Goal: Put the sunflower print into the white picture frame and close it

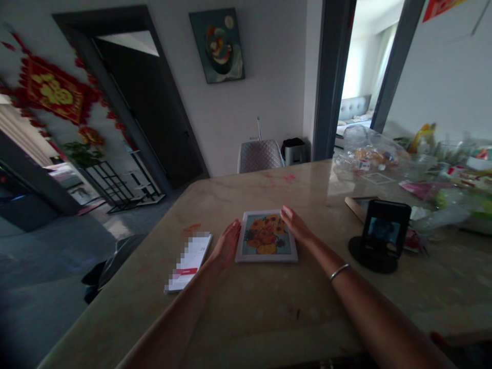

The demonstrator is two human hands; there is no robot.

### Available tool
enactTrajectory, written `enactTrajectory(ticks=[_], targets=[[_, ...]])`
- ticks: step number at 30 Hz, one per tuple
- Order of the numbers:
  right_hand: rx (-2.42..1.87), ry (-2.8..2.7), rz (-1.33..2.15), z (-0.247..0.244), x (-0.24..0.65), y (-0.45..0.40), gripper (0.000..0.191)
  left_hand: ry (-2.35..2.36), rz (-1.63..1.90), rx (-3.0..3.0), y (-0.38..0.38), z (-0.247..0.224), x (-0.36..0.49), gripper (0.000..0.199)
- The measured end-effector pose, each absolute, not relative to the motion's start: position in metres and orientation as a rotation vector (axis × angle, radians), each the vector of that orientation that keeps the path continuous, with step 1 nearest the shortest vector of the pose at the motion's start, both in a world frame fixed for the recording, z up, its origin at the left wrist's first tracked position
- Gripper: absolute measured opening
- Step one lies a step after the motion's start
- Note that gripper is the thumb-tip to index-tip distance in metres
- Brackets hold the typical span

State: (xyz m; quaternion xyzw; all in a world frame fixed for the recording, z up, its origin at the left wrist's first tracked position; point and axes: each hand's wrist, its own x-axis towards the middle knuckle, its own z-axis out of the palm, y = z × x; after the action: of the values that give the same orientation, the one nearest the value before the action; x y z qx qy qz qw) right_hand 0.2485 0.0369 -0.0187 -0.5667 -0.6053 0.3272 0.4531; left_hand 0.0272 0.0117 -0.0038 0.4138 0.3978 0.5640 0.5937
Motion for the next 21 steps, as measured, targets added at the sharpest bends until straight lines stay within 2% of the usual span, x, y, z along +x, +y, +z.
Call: enactTrajectory(ticks=[3,6,12,16,21], targets=[[-1.424,-1.549,0.625,-0.006,0.254,0.031,0.073,1.006,1.313,1.023,0.016,-0.011,0.027,0.043],[-1.375,-1.613,0.605,0.011,0.253,0.019,0.07,1.227,1.353,1.184,0.012,-0.007,0.025,0.057],[-1.238,-1.595,0.545,0.043,0.243,-0.007,0.067,1.44,1.57,1.59,-0.009,0.046,0.017,0.063],[-1.318,-1.578,0.537,0.044,0.24,-0.009,0.067,1.6,1.238,1.718,-0.012,0.056,0.018,0.066],[-1.572,-1.625,0.68,0.022,0.238,0.005,0.069,1.649,0.853,1.635,-0.001,0.03,0.022,0.069]])
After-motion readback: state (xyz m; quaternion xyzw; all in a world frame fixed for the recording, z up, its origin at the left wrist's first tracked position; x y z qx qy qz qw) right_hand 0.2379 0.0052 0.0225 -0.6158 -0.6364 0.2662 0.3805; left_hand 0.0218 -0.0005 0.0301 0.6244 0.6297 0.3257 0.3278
